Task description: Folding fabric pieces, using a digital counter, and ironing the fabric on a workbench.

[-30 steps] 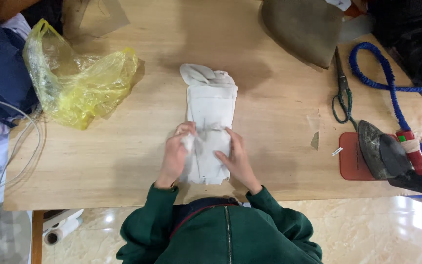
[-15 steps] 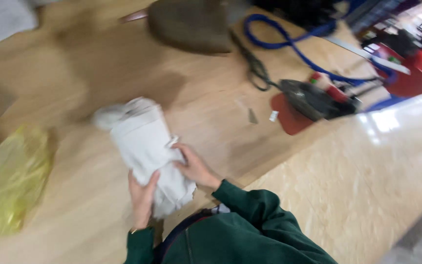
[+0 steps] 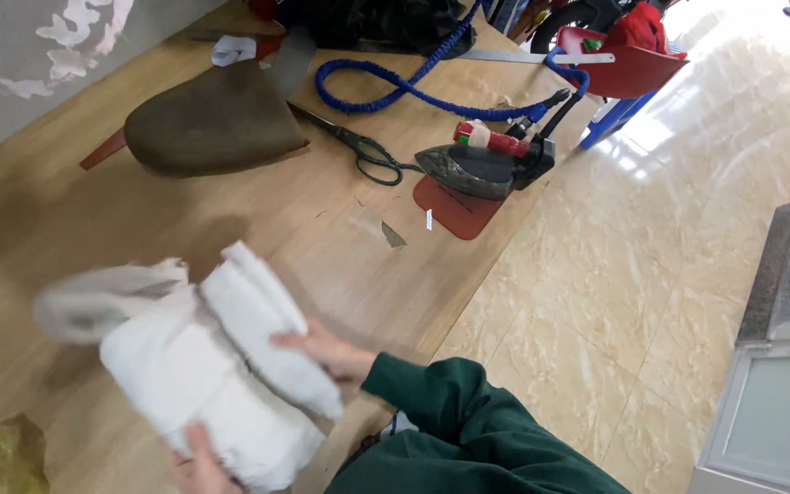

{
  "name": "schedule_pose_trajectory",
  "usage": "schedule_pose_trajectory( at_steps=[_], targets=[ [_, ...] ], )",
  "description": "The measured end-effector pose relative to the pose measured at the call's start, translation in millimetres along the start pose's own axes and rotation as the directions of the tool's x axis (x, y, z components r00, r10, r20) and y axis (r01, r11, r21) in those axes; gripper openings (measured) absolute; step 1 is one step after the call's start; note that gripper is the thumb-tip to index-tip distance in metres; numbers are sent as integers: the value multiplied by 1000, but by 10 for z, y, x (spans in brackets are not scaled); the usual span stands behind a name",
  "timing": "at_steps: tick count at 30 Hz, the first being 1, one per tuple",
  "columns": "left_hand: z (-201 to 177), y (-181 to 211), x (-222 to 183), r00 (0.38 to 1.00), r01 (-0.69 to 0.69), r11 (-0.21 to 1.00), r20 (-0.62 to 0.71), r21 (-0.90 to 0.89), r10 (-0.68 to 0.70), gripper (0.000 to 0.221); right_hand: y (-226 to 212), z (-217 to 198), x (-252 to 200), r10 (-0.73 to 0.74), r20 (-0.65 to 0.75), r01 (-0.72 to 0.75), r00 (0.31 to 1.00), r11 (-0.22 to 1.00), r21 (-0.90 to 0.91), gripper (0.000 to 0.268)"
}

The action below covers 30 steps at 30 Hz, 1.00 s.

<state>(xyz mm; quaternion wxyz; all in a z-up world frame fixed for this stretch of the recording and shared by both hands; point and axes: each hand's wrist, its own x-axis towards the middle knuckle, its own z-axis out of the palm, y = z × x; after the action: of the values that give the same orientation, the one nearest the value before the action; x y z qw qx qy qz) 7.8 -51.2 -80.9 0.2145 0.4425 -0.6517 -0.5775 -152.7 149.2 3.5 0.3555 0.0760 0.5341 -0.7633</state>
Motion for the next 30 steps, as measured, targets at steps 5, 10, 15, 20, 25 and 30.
schedule_pose_trajectory(
  at_steps=[5,10,15,20,25,30],
  targets=[
    [-479,-181,541,801,-544,777,-82,316,594,56,-325,-693,246,-545,-255,219,799,658,-721,49],
    [-327,357,102,833,-497,704,50,507,552,71,-201,-1192,328,-738,-62,158,672,225,-961,70],
    [-45,357,-127,743,-603,490,220,630,631,67,-48,-1249,445,-736,160,33,658,-183,-982,68],
    [-1,540,-263,902,-426,570,285,703,324,74,-372,-1344,478,-665,77,108,743,5,-994,54],
    [-13,475,-278,877,-457,501,279,735,391,73,-682,-1778,715,-583,91,41,807,-97,-994,57],
    [1,404,-287,816,-513,443,256,736,519,70,-599,-1921,892,-661,136,-25,738,-228,-973,53]
  ],
)
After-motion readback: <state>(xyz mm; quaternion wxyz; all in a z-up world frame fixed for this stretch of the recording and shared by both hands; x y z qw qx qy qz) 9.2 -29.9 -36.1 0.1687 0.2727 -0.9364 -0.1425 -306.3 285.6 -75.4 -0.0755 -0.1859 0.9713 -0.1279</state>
